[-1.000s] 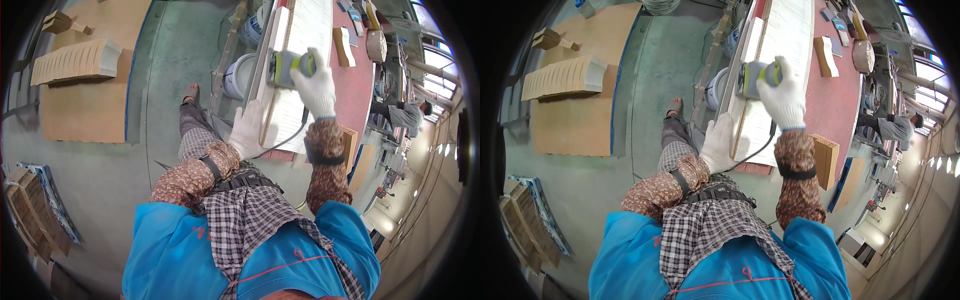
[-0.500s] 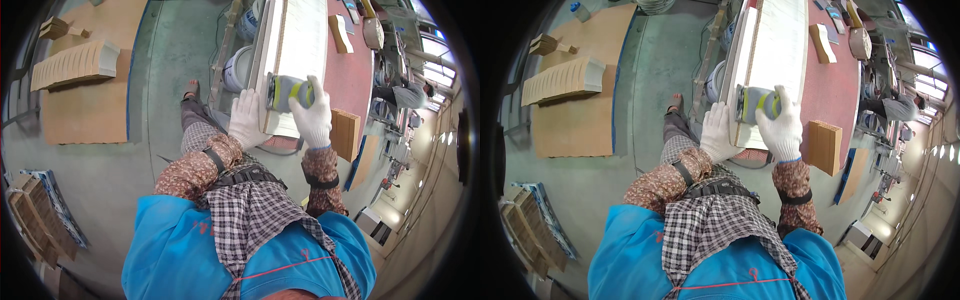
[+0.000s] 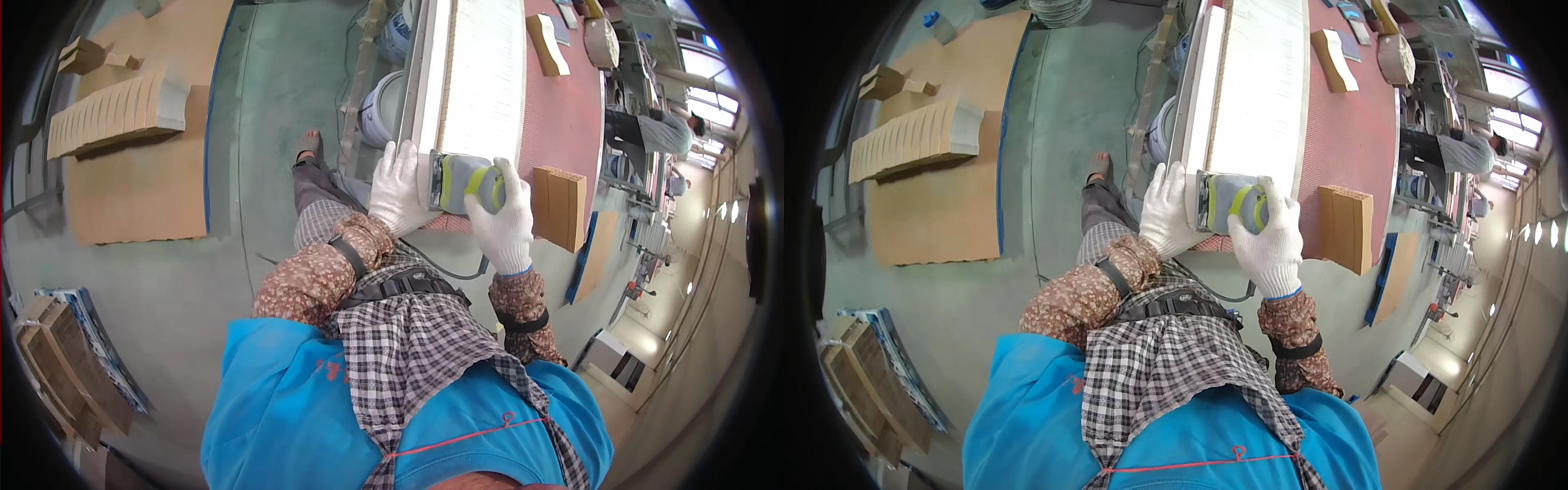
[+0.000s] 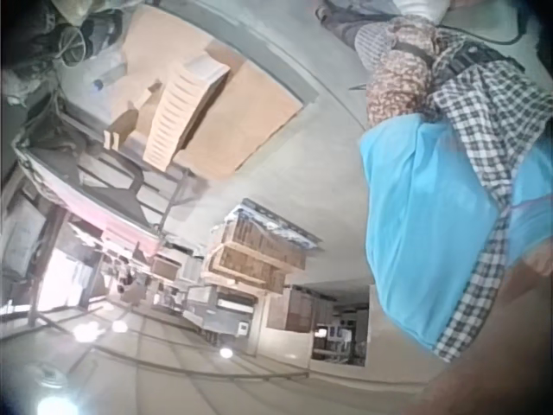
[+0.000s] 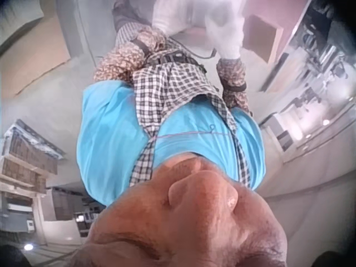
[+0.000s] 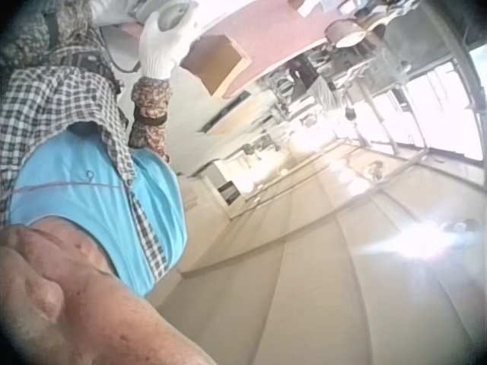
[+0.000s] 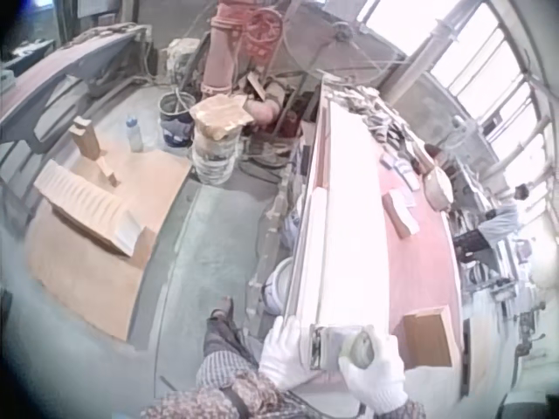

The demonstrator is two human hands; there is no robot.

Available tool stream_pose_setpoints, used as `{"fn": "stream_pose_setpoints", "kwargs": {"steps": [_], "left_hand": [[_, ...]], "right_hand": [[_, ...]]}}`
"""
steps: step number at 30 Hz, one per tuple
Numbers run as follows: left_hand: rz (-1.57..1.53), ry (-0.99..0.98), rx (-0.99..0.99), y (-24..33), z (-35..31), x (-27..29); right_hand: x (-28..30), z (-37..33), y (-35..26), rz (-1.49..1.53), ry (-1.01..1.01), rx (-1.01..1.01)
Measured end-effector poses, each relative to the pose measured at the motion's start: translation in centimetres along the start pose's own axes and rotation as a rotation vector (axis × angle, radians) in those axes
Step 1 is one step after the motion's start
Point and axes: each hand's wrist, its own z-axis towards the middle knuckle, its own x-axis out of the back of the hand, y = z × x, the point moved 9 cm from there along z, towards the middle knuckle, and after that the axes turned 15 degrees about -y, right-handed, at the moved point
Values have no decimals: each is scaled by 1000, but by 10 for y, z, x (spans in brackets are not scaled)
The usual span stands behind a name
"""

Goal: Sanding a long wooden component using a handheld electric sander at a workshop bench.

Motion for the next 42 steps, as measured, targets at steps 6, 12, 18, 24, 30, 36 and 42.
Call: {"fn": "stream_pose_setpoints", "kwargs": {"steps": [6, 12, 18, 24, 30, 36, 42], "left_hand": [[192, 124, -57, -14, 4, -24], [150, 90, -84, -11, 0, -24], [181, 162, -86, -12, -4, -16], [44, 134, -51, -3, -4, 0], [5, 75, -24, 0, -1, 7], [106, 134, -72, -10, -2, -11], [102, 107, -108, -2, -8, -1]], "right_hand": [[-9, -36, 18, -13, -5, 3], [3, -20, 24, 28, 8, -61], [-7, -43, 20, 10, -28, 34], [15, 27, 13, -17, 32, -43], [8, 29, 0, -3, -29, -36], [-4, -24, 9, 22, -11, 22], [7, -12, 20, 9, 31, -37]]}}
